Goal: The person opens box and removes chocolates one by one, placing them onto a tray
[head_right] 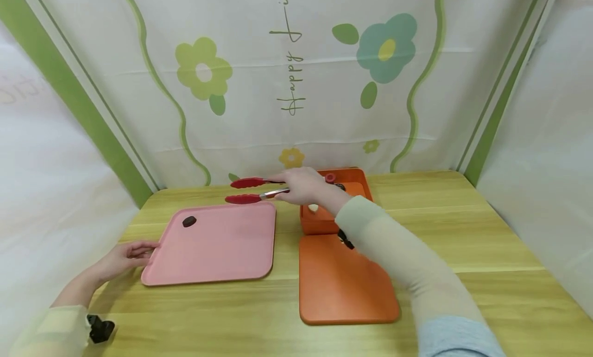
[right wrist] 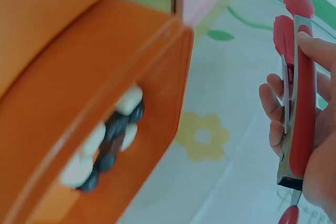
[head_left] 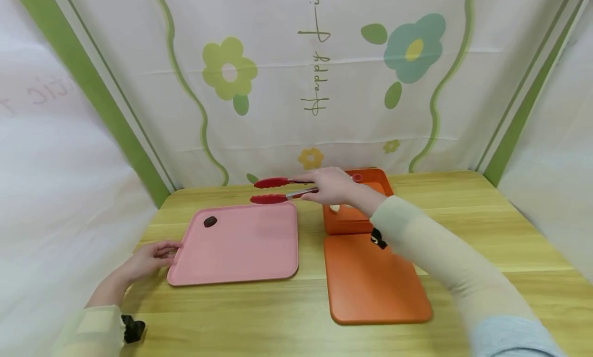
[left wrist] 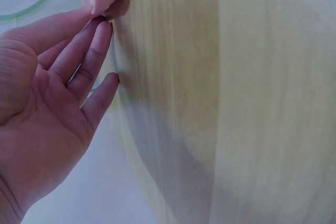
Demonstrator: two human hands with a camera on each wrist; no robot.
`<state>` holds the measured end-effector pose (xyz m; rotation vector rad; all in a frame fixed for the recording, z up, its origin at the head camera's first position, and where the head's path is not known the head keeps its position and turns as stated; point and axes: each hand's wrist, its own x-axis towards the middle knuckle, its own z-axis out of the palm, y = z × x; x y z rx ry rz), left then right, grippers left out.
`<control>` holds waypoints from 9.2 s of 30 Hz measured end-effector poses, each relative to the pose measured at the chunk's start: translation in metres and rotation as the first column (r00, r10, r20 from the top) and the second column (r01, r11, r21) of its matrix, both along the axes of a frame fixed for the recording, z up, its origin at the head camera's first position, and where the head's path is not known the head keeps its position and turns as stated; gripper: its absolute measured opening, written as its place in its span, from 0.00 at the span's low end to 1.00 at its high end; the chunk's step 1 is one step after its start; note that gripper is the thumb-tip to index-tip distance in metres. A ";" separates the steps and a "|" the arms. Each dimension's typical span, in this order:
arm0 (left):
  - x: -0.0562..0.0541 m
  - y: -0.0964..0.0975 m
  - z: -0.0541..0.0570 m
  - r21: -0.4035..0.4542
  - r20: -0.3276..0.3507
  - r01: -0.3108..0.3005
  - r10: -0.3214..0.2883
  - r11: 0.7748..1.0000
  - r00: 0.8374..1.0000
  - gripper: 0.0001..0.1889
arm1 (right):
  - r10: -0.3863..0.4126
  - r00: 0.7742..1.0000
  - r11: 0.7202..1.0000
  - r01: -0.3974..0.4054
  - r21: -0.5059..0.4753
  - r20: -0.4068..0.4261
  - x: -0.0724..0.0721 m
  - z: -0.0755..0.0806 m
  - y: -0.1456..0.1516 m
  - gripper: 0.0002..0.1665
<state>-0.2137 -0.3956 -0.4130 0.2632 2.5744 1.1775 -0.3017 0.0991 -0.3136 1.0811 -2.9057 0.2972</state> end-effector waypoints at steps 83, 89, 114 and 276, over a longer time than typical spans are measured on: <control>0.002 -0.001 -0.002 0.062 -0.020 0.064 -0.063 0.996 0.998 0.26 | -0.080 0.992 0.982 0.095 0.165 -0.095 0.036 -0.017 0.179 0.26; 0.001 -0.001 -0.003 0.072 -0.029 0.067 -0.065 0.995 0.997 0.26 | -0.082 0.989 0.985 0.098 0.140 -0.119 0.042 -0.012 0.185 0.25; 0.001 0.000 -0.002 0.064 -0.017 0.046 -0.045 0.997 0.999 0.26 | -0.025 0.980 1.000 0.023 -0.015 -0.197 0.048 -0.002 0.130 0.27; 0.000 -0.002 -0.003 0.077 0.013 0.038 -0.039 0.996 0.999 0.27 | -0.112 0.956 0.987 0.138 0.081 -0.272 0.085 0.006 0.188 0.31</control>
